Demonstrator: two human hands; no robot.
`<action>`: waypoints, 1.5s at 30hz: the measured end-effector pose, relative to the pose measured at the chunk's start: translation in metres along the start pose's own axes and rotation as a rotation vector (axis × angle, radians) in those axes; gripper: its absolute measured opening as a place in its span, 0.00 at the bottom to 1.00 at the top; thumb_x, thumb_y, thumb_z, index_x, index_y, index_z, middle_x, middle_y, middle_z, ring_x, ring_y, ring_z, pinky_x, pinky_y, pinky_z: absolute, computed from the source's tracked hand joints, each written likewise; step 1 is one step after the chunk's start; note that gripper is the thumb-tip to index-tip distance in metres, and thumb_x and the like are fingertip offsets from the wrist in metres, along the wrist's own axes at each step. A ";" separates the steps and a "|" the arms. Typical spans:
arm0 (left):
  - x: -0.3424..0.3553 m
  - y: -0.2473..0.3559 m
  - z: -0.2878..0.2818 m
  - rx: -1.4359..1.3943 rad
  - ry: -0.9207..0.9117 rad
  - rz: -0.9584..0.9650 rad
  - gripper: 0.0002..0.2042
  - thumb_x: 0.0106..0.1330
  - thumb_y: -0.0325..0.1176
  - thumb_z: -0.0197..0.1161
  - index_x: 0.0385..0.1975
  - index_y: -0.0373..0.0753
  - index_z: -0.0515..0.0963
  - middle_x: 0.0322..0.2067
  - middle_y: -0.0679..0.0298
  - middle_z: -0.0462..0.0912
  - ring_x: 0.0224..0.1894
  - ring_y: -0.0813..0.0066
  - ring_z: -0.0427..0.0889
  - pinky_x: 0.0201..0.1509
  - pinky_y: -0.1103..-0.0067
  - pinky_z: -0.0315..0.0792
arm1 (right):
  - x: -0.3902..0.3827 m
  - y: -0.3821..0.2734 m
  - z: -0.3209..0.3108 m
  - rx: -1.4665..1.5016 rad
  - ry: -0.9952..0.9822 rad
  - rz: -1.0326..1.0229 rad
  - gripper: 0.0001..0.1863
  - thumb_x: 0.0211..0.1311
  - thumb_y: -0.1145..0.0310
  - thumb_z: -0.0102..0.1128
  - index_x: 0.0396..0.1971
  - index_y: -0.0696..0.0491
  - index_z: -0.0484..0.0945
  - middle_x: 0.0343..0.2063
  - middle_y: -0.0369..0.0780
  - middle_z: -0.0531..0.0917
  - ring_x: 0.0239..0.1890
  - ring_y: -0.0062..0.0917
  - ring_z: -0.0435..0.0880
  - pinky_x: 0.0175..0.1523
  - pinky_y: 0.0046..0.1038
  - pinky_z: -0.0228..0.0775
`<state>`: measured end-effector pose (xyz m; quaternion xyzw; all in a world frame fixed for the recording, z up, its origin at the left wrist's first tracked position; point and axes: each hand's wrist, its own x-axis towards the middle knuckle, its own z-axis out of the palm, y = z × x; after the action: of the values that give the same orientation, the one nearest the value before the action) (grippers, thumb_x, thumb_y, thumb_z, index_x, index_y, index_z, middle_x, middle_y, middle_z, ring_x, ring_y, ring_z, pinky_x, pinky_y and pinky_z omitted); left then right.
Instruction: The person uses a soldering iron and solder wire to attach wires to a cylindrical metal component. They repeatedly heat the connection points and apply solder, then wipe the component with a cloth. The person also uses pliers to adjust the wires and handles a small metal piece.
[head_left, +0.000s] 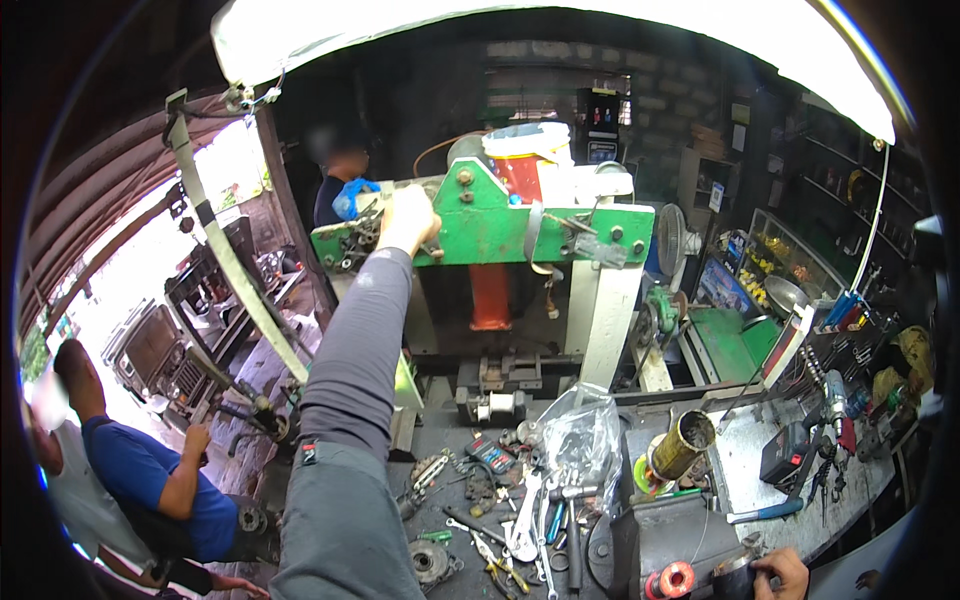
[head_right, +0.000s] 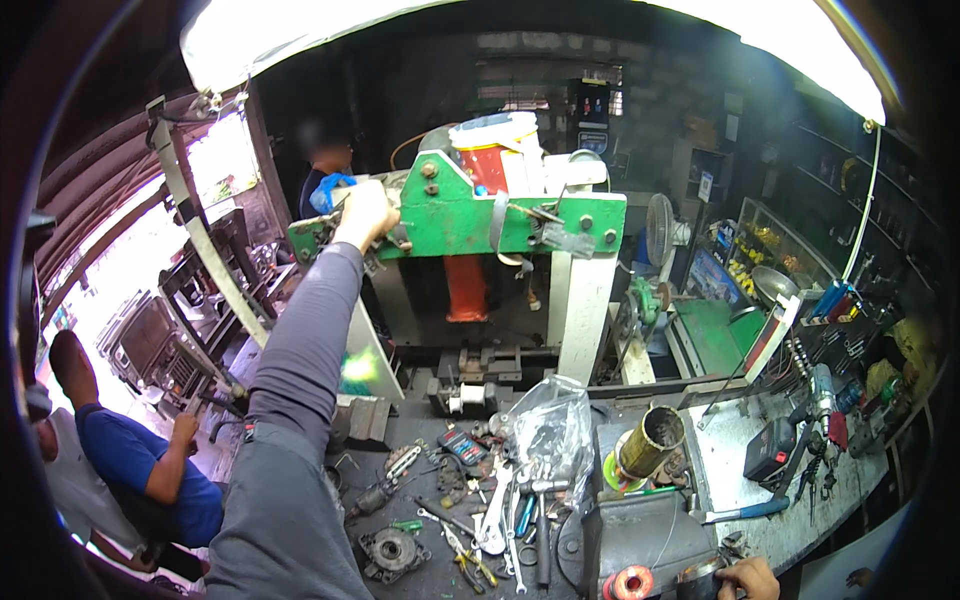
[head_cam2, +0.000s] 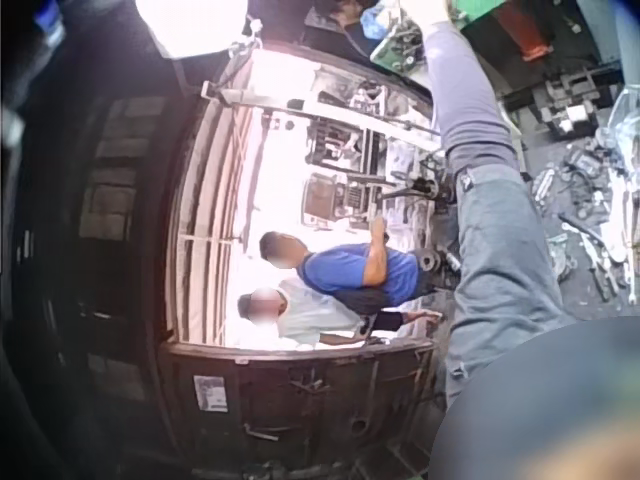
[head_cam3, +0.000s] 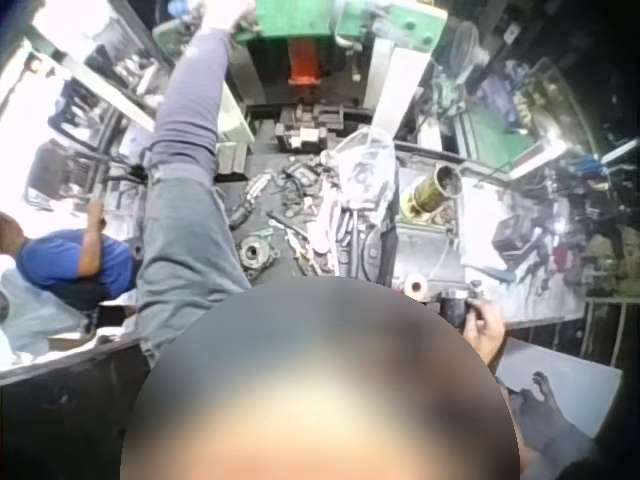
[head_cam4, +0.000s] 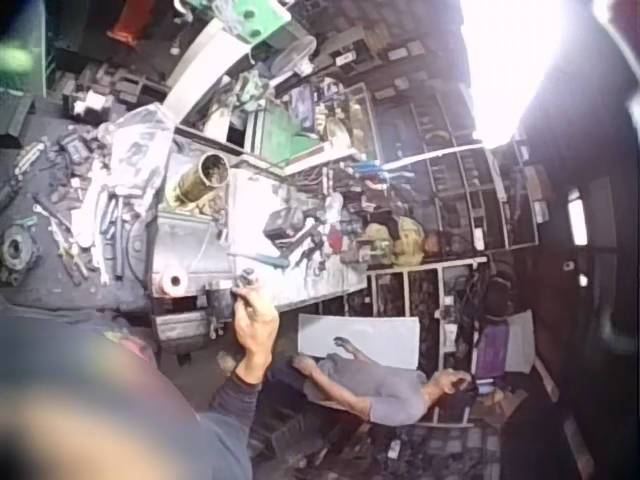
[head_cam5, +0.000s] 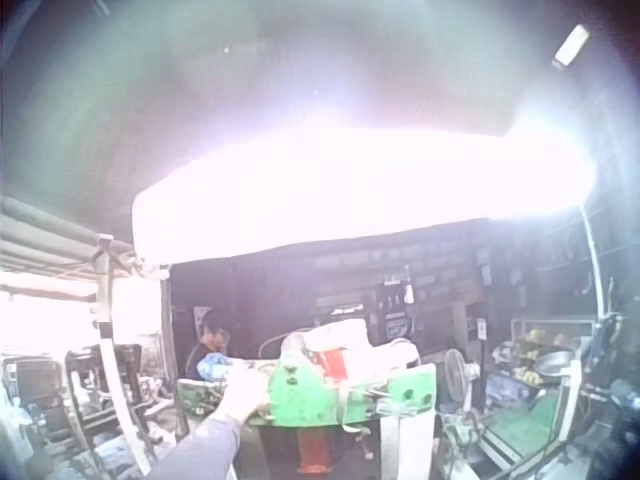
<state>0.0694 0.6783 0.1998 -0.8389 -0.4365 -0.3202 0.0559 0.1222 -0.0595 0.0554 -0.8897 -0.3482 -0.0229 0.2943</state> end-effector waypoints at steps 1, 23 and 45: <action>0.005 0.000 0.014 0.010 -0.053 -0.032 0.13 0.60 0.28 0.66 0.43 0.31 0.88 0.50 0.38 0.86 0.57 0.45 0.87 0.60 0.61 0.81 | 0.000 -0.001 0.001 -0.010 0.011 -0.012 0.10 0.62 0.82 0.60 0.41 0.57 0.86 0.38 0.46 0.86 0.42 0.38 0.86 0.46 0.32 0.77; 0.000 0.002 0.086 0.014 0.082 -0.176 0.12 0.66 0.29 0.68 0.48 0.36 0.83 0.46 0.47 0.89 0.51 0.49 0.89 0.56 0.61 0.83 | 0.006 -0.012 0.005 0.007 0.075 0.104 0.09 0.59 0.84 0.61 0.38 0.58 0.84 0.35 0.45 0.86 0.36 0.34 0.86 0.42 0.29 0.75; 0.059 0.015 -0.004 -1.574 0.171 -0.456 0.07 0.66 0.21 0.58 0.36 0.22 0.80 0.39 0.46 0.84 0.41 0.54 0.89 0.51 0.60 0.90 | 0.005 0.011 0.020 0.106 0.242 -0.014 0.08 0.49 0.85 0.59 0.29 0.60 0.84 0.26 0.44 0.82 0.28 0.35 0.83 0.36 0.31 0.74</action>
<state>0.1038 0.7085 0.2399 -0.4963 -0.2382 -0.5989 -0.5817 0.1294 -0.0517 0.0346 -0.8613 -0.3171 -0.1135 0.3805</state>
